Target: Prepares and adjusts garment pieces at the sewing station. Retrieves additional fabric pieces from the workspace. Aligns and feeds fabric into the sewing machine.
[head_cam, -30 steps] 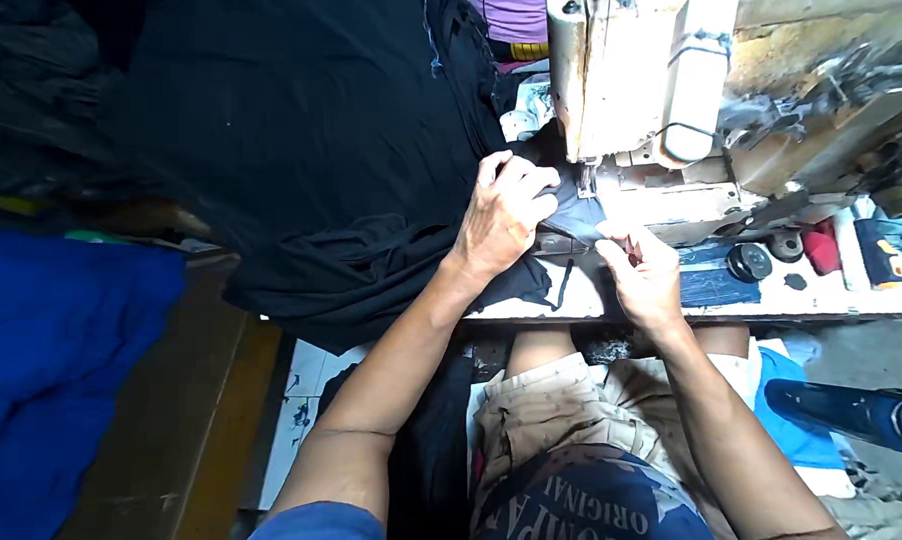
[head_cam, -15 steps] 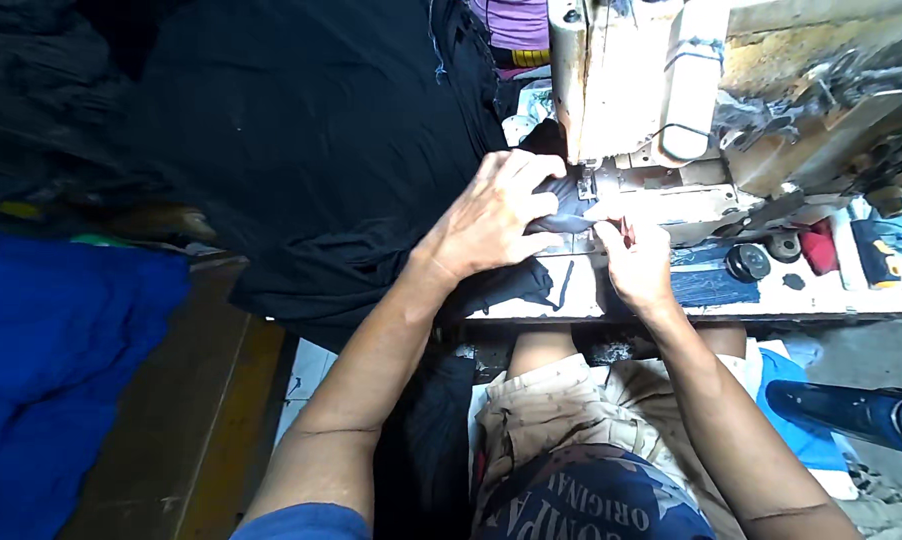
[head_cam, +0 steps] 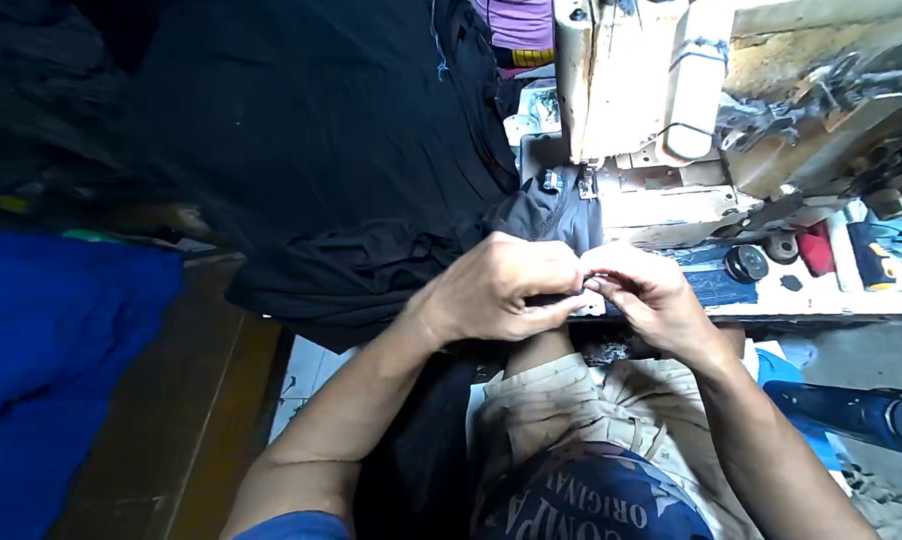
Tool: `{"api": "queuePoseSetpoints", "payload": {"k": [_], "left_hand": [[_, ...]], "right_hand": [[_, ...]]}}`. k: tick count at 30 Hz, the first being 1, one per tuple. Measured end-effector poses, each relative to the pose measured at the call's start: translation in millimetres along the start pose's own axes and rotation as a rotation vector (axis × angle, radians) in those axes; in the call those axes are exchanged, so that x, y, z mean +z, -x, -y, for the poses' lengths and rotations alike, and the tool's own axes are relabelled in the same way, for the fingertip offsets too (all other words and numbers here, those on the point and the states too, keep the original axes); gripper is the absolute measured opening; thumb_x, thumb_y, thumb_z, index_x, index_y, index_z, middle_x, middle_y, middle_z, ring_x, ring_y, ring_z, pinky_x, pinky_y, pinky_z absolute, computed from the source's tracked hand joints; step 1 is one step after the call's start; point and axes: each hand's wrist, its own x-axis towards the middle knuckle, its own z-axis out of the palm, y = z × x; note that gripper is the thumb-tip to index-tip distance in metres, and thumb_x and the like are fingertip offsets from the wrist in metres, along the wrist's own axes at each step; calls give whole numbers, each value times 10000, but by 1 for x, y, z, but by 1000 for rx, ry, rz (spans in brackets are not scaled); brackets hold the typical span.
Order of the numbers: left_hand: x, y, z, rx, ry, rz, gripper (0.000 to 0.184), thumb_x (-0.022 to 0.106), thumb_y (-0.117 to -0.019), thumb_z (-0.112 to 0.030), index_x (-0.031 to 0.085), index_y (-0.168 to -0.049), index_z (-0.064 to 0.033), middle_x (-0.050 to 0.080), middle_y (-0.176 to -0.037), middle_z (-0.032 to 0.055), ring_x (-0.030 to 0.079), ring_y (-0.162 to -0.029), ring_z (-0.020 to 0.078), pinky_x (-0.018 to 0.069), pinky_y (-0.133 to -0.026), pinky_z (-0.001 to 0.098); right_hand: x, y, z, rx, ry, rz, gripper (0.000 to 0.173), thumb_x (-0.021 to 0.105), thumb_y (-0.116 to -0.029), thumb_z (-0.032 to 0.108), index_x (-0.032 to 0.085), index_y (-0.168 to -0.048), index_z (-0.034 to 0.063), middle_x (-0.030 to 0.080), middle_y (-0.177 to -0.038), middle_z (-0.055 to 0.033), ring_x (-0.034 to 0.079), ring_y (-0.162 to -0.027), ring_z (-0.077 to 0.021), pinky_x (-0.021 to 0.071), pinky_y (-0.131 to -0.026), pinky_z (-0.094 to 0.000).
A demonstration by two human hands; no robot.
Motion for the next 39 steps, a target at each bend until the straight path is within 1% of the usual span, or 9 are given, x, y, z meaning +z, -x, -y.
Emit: {"api": "queuePoseSetpoints", "payload": {"k": [3, 6, 9, 11, 23, 30, 33, 36, 39], "left_hand": [[31, 6, 10, -60, -173, -57, 253, 796, -888, -332, 752, -957, -93, 699, -959, 46, 667, -865, 136, 546, -692, 296], [40, 15, 29, -172, -564, 146, 435, 682, -914, -289, 691, -1342, -212, 577, -1450, 90, 586, -1183, 275, 442, -963, 479], [41, 19, 35, -227, -689, 219, 149, 668, -878, -121, 746, -1003, -147, 561, -1493, 61, 565, -1264, 303, 390, -1037, 555], [39, 17, 29, -228, -713, 215, 88, 665, -884, -132, 739, -932, -132, 621, -1423, 47, 577, -1253, 287, 388, -1038, 544], [19, -6, 63, -222, -743, 124, 134, 558, -894, -38, 680, -906, -94, 674, -1309, 46, 605, -1170, 282, 416, -977, 508], [5, -10, 78, -161, -615, 102, 304, 524, -923, 14, 737, -1093, -120, 664, -1321, 65, 585, -1207, 284, 435, -987, 481], [-3, -13, 69, -150, -531, 219, 203, 608, -893, -210, 729, -1043, -150, 598, -1382, 73, 535, -1262, 286, 422, -1003, 487], [-18, -17, 62, -219, -575, 274, 528, 572, -924, -675, 730, -899, -172, 577, -1400, 67, 527, -1264, 280, 424, -994, 501], [-54, -16, 68, -416, -739, 310, 709, 453, -930, -776, 725, -843, -128, 554, -1426, 126, 507, -1275, 394, 395, -1004, 642]], "right_hand": [[7, 25, -8, 39, 46, -104, 160, 632, -984, 13, 727, -1110, 33, 714, -1122, -52, 699, -990, -117, 624, -857, -302], [12, 45, -13, 107, 78, -207, 146, 618, -992, 24, 719, -1098, 21, 711, -1091, -57, 695, -943, -110, 617, -822, -284], [16, 52, -13, 152, 90, -264, 142, 610, -998, 46, 725, -1081, 36, 707, -1024, -36, 668, -861, -84, 588, -764, -254], [18, 54, -12, 166, 79, -286, 145, 610, -997, 51, 732, -1075, 40, 714, -1021, -33, 668, -854, -79, 584, -755, -247], [23, 20, -30, 272, 60, -396, 143, 647, -990, 91, 721, -1111, 83, 706, -917, -3, 635, -699, -63, 562, -626, -238], [25, -5, -44, 137, 77, -428, 162, 604, -1004, 26, 701, -1133, 43, 723, -1043, -39, 688, -869, -86, 596, -759, -258], [25, -11, -48, 83, 100, -426, 176, 592, -1008, 11, 700, -1145, 36, 721, -1100, -51, 697, -944, -102, 601, -820, -276], [24, -15, -52, 56, 138, -414, 183, 594, -1013, 23, 701, -1161, 34, 722, -1117, -60, 702, -984, -116, 604, -860, -302], [22, -14, -52, 60, 170, -392, 181, 595, -1020, 42, 698, -1169, 41, 720, -1103, -56, 698, -956, -97, 600, -839, -280]]}}
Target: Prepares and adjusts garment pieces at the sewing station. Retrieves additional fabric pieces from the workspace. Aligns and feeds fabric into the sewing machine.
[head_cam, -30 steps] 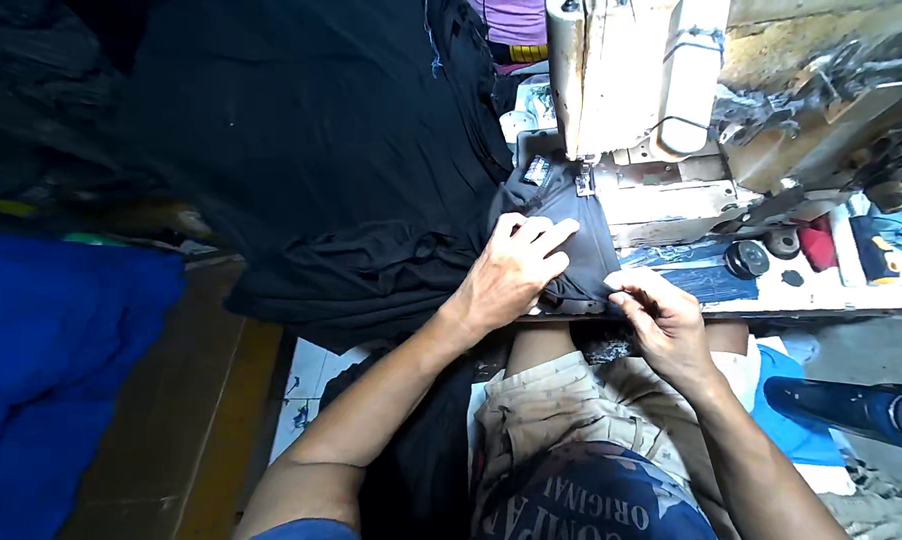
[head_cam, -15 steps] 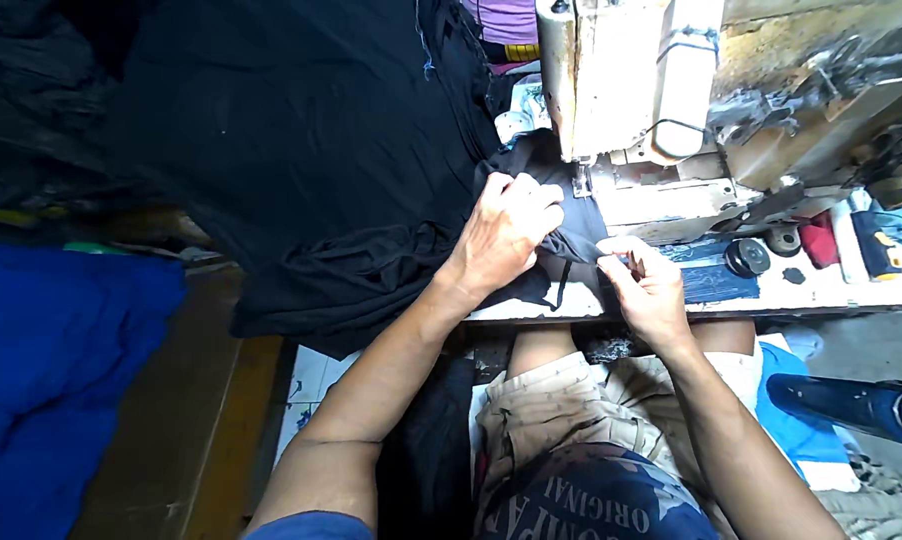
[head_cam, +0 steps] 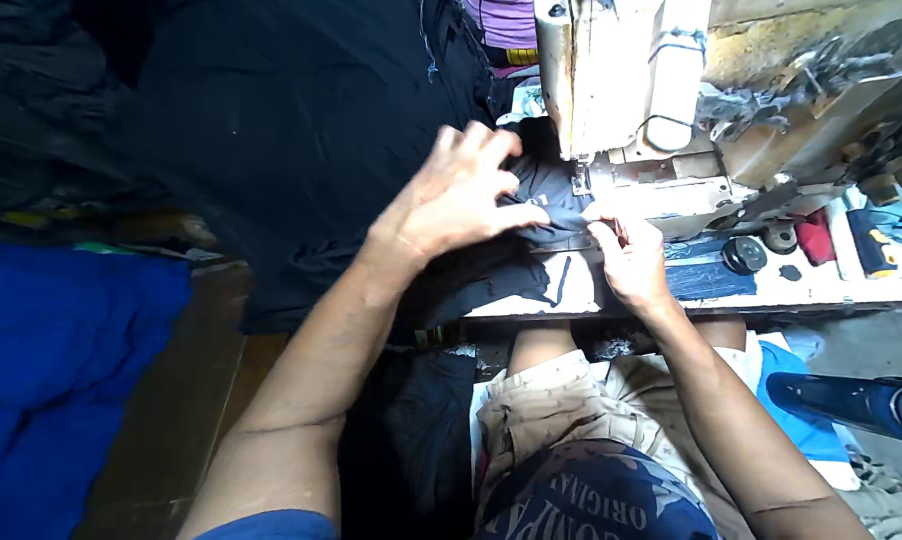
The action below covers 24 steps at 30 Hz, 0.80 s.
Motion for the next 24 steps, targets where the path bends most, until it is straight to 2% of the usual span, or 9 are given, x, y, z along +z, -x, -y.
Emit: {"api": "queuePoseSetpoints", "payload": {"k": [3, 7, 11, 15, 16, 18, 20, 22, 24], "left_hand": [[-24, 11, 30, -98, -76, 21, 718, 481, -921, -760, 748, -948, -94, 497, -1482, 183, 423, -1366, 461, 321, -1062, 714], [-47, 31, -4, 224, 252, -195, 389, 687, -940, -453, 669, -792, -93, 621, -1345, 125, 524, -1330, 323, 430, -1092, 533], [-23, 51, -69, 417, 559, -195, 266, 665, -974, -268, 685, -776, -92, 722, -925, 36, 700, -918, 165, 586, -806, 368], [30, 49, -101, 330, 665, -327, 281, 749, -932, -320, 687, -802, -80, 633, -706, 2, 607, -644, 99, 497, -571, 279], [42, 47, -103, 288, 561, -384, 348, 772, -894, -435, 718, -894, -91, 649, -756, 15, 613, -690, 121, 495, -619, 301], [65, 44, -103, 223, 298, -388, 565, 724, -870, -584, 726, -1246, -163, 687, -1079, 75, 627, -984, 211, 461, -910, 422], [84, 41, -98, 185, 150, -319, 503, 663, -944, -369, 630, -1420, -212, 597, -1422, 125, 536, -1336, 303, 304, -1180, 595], [95, 39, -94, 153, 110, -337, 341, 592, -1001, -157, 697, -1325, -173, 602, -1451, 108, 529, -1378, 308, 261, -1207, 642], [92, 39, -93, 135, 76, -362, 222, 571, -991, -92, 758, -1103, -138, 667, -1361, 67, 605, -1270, 288, 303, -1173, 627]], "right_hand": [[-4, -1, 2, -6, 30, 31, 182, 596, -1023, 54, 694, -1177, 52, 716, -1063, -51, 689, -896, -83, 592, -788, -262], [-23, -8, 19, 25, 77, 225, 164, 601, -1027, 96, 705, -1153, 81, 699, -975, -34, 653, -793, -79, 572, -721, -275], [-42, 11, 41, -47, -59, 446, 170, 613, -984, 29, 723, -1112, 52, 697, -1097, -39, 675, -918, -90, 608, -815, -280], [-41, 56, 42, -81, -24, 369, 192, 593, -1000, 36, 737, -1127, 46, 715, -1161, -64, 688, -1089, -142, 606, -934, -330], [-39, 65, 40, -71, -15, 329, 180, 600, -1009, 50, 738, -1125, 40, 721, -1152, -70, 696, -1082, -143, 610, -928, -325], [-37, 79, 38, -53, -22, 254, 166, 627, -1008, 58, 740, -1121, 14, 728, -1144, -95, 705, -1075, -154, 612, -933, -322], [-36, 87, 38, -36, -37, 199, 154, 647, -998, 53, 743, -1106, -1, 730, -1134, -112, 709, -1071, -163, 613, -930, -315], [-37, 90, 39, -24, -46, 178, 146, 657, -994, 55, 742, -1095, -7, 732, -1131, -118, 710, -1065, -163, 613, -922, -312], [-37, 91, 40, -7, -52, 168, 146, 655, -995, 58, 745, -1092, -4, 731, -1134, -117, 712, -1053, -155, 614, -907, -298]]}}
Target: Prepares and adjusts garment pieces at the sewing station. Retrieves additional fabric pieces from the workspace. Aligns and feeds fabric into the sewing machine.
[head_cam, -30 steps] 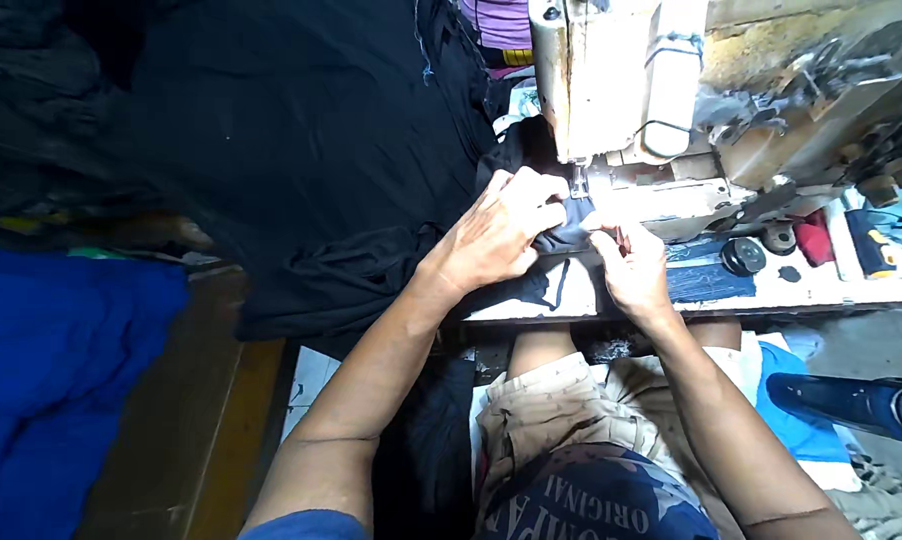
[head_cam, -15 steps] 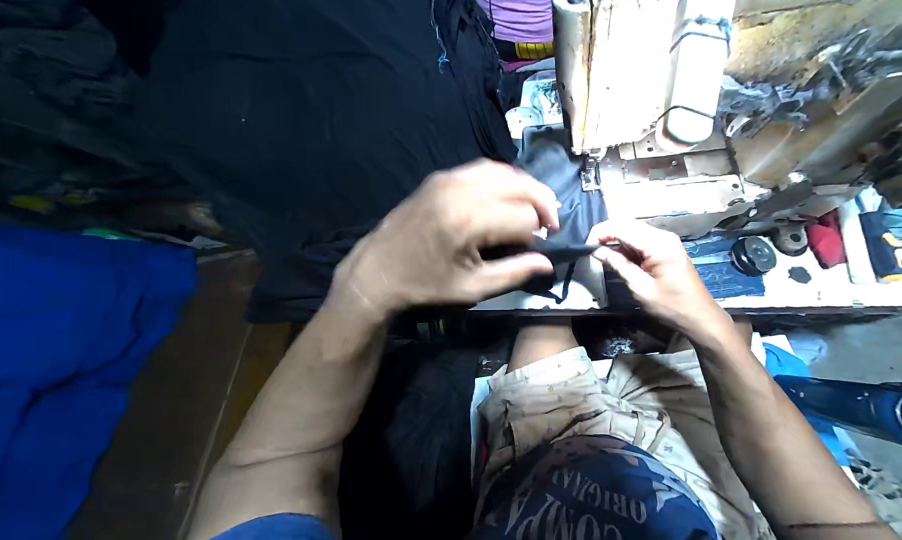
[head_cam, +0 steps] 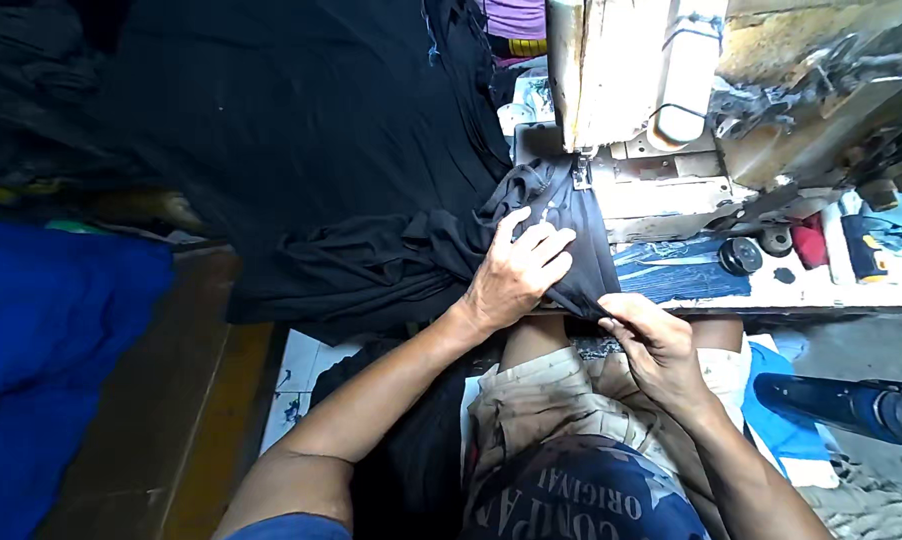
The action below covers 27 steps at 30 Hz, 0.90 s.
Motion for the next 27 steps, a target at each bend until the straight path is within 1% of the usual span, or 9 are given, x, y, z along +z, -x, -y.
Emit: {"api": "queuePoseSetpoints", "payload": {"k": [3, 8, 10, 16, 20, 23, 24, 25, 27], "left_hand": [[-14, -6, -2, -7, -28, 56, 182, 552, -1003, -99, 730, -971, -118, 698, -1276, 49, 643, -1149, 282, 333, -1128, 620], [-21, -21, 9, 1, -67, 85, 183, 537, -985, -75, 706, -920, -104, 704, -1215, 54, 637, -1105, 293, 329, -1120, 621], [-19, -27, 18, 19, -87, 64, 187, 530, -980, -70, 698, -905, -100, 707, -1179, 57, 632, -1082, 297, 328, -1108, 614], [-14, -46, 51, 36, -83, 9, 190, 528, -972, -50, 696, -899, -100, 726, -1137, 51, 623, -1154, 300, 331, -1133, 572], [-13, -56, 76, 61, -83, 27, 211, 503, -982, -35, 699, -937, -97, 727, -1145, 50, 618, -1167, 297, 341, -1130, 540], [-24, -62, 89, 87, -28, 122, 210, 553, -904, 27, 708, -979, -93, 687, -1255, 78, 588, -1207, 319, 377, -1085, 534], [-34, -63, 92, 75, -10, 191, 202, 597, -871, -9, 714, -1005, -107, 654, -1311, 91, 560, -1242, 340, 384, -1067, 554], [-47, -64, 94, 40, -10, 271, 198, 667, -835, -111, 711, -1026, -132, 609, -1370, 101, 527, -1279, 365, 386, -1048, 587], [-73, -61, 98, -57, -45, 414, 407, 752, -814, -491, 704, -1064, -174, 511, -1480, 100, 459, -1355, 392, 382, -1041, 646]], "right_hand": [[0, -1, 2, 42, -12, -23, 141, 648, -995, 56, 748, -1071, -8, 737, -1107, -106, 714, -1009, -140, 614, -878, -284], [6, -12, -5, 123, -52, -106, 137, 638, -992, 57, 760, -1032, 9, 744, -1065, -77, 714, -960, -127, 615, -846, -289], [8, -20, -8, 159, -63, -132, 130, 640, -989, 64, 758, -1030, 25, 742, -1053, -59, 707, -911, -103, 610, -796, -266], [15, -50, -21, 221, -67, -172, 130, 665, -988, 95, 747, -1081, 55, 731, -964, -19, 669, -767, -72, 585, -685, -250], [19, -71, -28, 186, -47, -186, 130, 657, -1000, 112, 722, -1095, 53, 682, -802, -4, 605, -625, -60, 534, -564, -235], [21, -82, -30, 146, -45, -190, 155, 646, -1008, 99, 707, -1139, 44, 706, -879, -20, 648, -702, -64, 567, -627, -240], [22, -85, -31, 136, -41, -189, 166, 645, -1007, 92, 703, -1154, 41, 715, -921, -28, 664, -741, -69, 580, -660, -244], [22, -87, -32, 125, -41, -190, 173, 644, -1006, 84, 703, -1163, 40, 724, -963, -35, 680, -782, -72, 592, -696, -249], [21, -89, -35, 85, -44, -182, 194, 633, -1008, 64, 697, -1188, 31, 728, -1044, -53, 695, -864, -82, 602, -763, -258]]}}
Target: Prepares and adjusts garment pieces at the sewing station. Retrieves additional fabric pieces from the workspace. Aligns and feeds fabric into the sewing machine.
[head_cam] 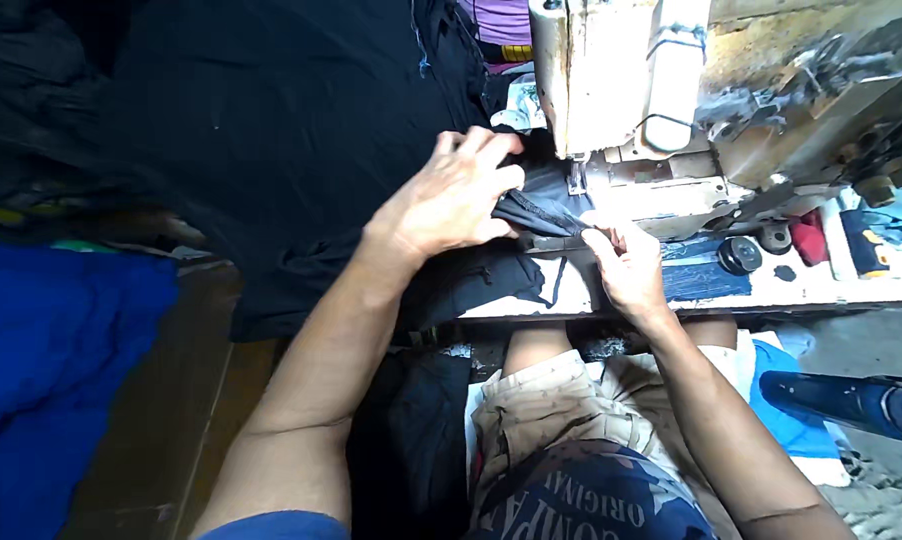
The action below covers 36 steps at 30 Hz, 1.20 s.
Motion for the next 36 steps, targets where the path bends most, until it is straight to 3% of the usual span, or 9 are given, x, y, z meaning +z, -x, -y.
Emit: {"api": "queuePoseSetpoints", "payload": {"k": [2, 6, 10, 14, 17, 19, 21, 24, 36], "left_hand": [[-22, 12, 3, -16, 8, 32, 531, 720, -809, -651, 710, -1007, -159, 493, -1495, 109, 429, -1382, 401, 359, -1059, 660], [-42, 26, -27, 243, 204, -122, 190, 660, -874, -294, 693, -846, -109, 654, -1289, 95, 560, -1284, 321, 435, -1070, 562], [-11, 37, -71, 355, 495, -154, 112, 629, -893, -173, 700, -863, -93, 725, -1056, 36, 689, -1002, 166, 579, -858, 371], [34, 35, -91, 381, 722, -308, 136, 733, -868, -148, 728, -933, -28, 727, -925, 53, 698, -871, 130, 596, -751, 304], [56, 28, -94, 284, 381, -423, 405, 752, -893, -397, 741, -1206, -139, 683, -1084, 77, 616, -1002, 211, 463, -890, 401], [69, 25, -85, 173, 116, -424, 349, 641, -971, -277, 701, -1309, -217, 631, -1330, 121, 573, -1226, 310, 349, -1124, 558], [76, 23, -75, 90, 22, -378, 212, 598, -966, -130, 739, -1116, -176, 568, -1467, 124, 510, -1348, 362, 237, -1191, 646], [63, 28, -78, 40, -8, -281, 70, 657, -884, -130, 708, -841, -111, 577, -1449, 116, 516, -1332, 371, 241, -1173, 674], [45, 25, -79, -2, -44, -211, 46, 653, -858, -110, 695, -839, -110, 581, -1439, 108, 529, -1312, 370, 241, -1160, 682]], "right_hand": [[-1, -1, -4, -46, -8, 6, 206, 626, -1007, 43, 694, -1201, 21, 726, -1097, -63, 702, -932, -90, 603, -817, -264], [-12, -5, -2, -78, 10, 133, 201, 593, -1016, 26, 704, -1184, 17, 720, -1157, -69, 700, -1024, -119, 602, -900, -298], [-36, 8, 21, -126, -10, 404, 191, 610, -993, 19, 712, -1154, 25, 694, -1188, -70, 683, -1038, -122, 603, -911, -312], [-38, 33, 29, -189, -37, 349, 146, 645, -982, 16, 720, -1107, 13, 708, -1149, -80, 692, -1036, -146, 616, -890, -324], [-36, 45, 24, -165, -36, 256, 126, 658, -981, 24, 731, -1080, 0, 716, -1118, -95, 700, -1022, -150, 615, -884, -314], [-37, 52, 24, -126, -16, 226, 134, 667, -982, 41, 736, -1087, -5, 719, -1117, -97, 704, -988, -131, 616, -857, -288], [-37, 57, 25, -95, 17, 202, 133, 664, -988, 60, 741, -1075, -6, 724, -1109, -91, 704, -967, -111, 611, -849, -267], [-38, 61, 27, -48, -3, 179, 130, 655, -993, 64, 746, -1055, -4, 728, -1085, -84, 701, -940, -106, 609, -838, -265], [-31, 57, 27, 81, -63, 80, 125, 649, -990, 67, 750, -1044, 18, 732, -1019, -55, 691, -855, -96, 599, -750, -254]]}}
